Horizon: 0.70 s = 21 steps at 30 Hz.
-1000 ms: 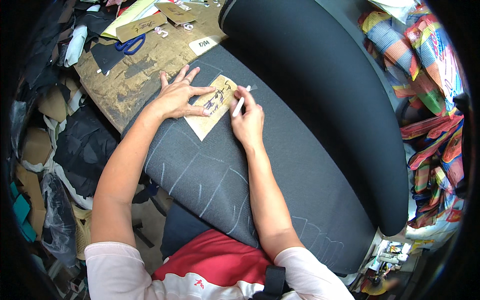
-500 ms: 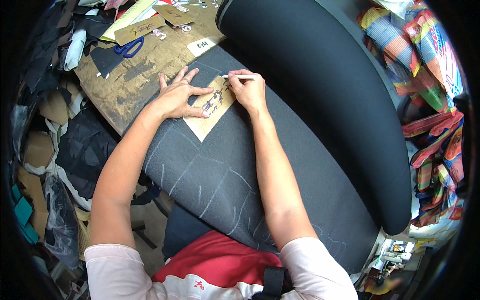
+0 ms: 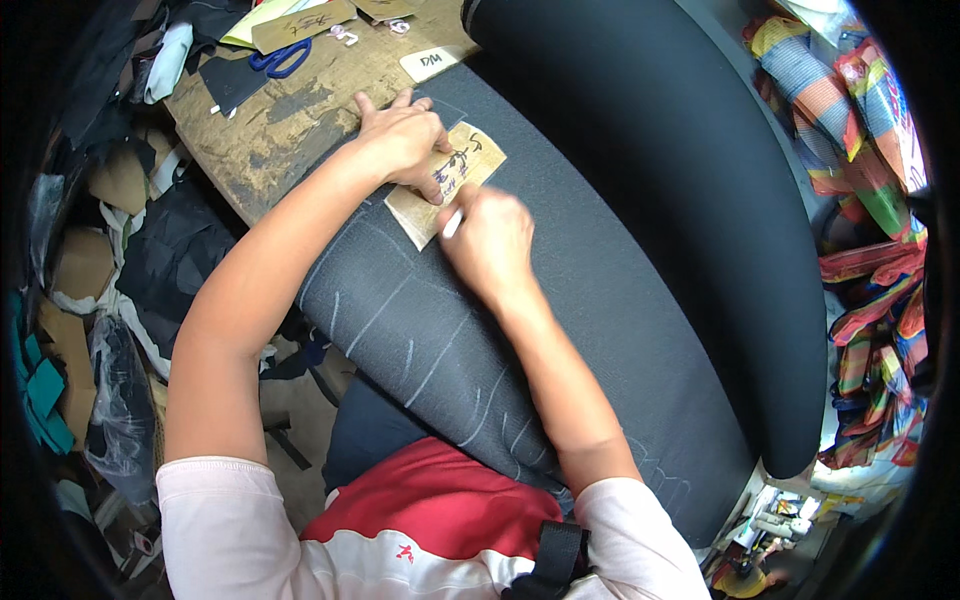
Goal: The person uses a small rectangular template and a white marking tool to trace outlines onto a large roll of black fabric. They reposition the template repeatedly to create a grid of marked sections and briefly use scissors to trim a small piece of paper.
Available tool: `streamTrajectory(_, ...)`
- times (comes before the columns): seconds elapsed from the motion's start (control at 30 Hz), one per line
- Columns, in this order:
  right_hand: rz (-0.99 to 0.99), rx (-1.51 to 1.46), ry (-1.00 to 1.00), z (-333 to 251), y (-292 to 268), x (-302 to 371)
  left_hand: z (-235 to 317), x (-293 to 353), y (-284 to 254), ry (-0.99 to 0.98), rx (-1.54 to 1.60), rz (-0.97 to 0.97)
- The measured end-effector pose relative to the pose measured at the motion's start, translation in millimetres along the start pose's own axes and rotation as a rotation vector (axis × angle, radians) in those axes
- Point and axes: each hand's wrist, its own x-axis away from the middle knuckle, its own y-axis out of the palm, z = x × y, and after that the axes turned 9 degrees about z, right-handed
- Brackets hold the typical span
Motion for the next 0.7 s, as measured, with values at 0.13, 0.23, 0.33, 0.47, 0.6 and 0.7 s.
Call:
streamTrajectory(0.13,-0.169,-0.449,-0.036,-17.9,-13.2,21.1,2.4,-9.5,0.1,0.046,0.103,-0.047)
streamTrajectory(0.23,-0.029,-0.665,-0.069,-23.9,3.8,7.5,5.4,-15.1,5.2,0.067,0.096,-0.042)
streamTrajectory(0.33,-0.084,-0.435,-0.077,-25.2,7.4,11.5,7.8,-17.2,10.1,0.03,0.105,-0.096)
streamTrajectory(0.47,-0.207,-0.28,0.052,-14.0,-18.8,30.5,10.7,-15.5,11.8,-0.017,0.135,-0.087)
streamTrajectory(0.6,-0.041,-0.706,0.409,17.4,-51.3,33.6,4.8,-5.5,4.0,-0.02,0.384,0.024)
streamTrajectory(0.7,0.161,-1.123,0.841,46.1,-61.3,29.7,7.8,7.0,4.6,0.119,1.01,0.091)
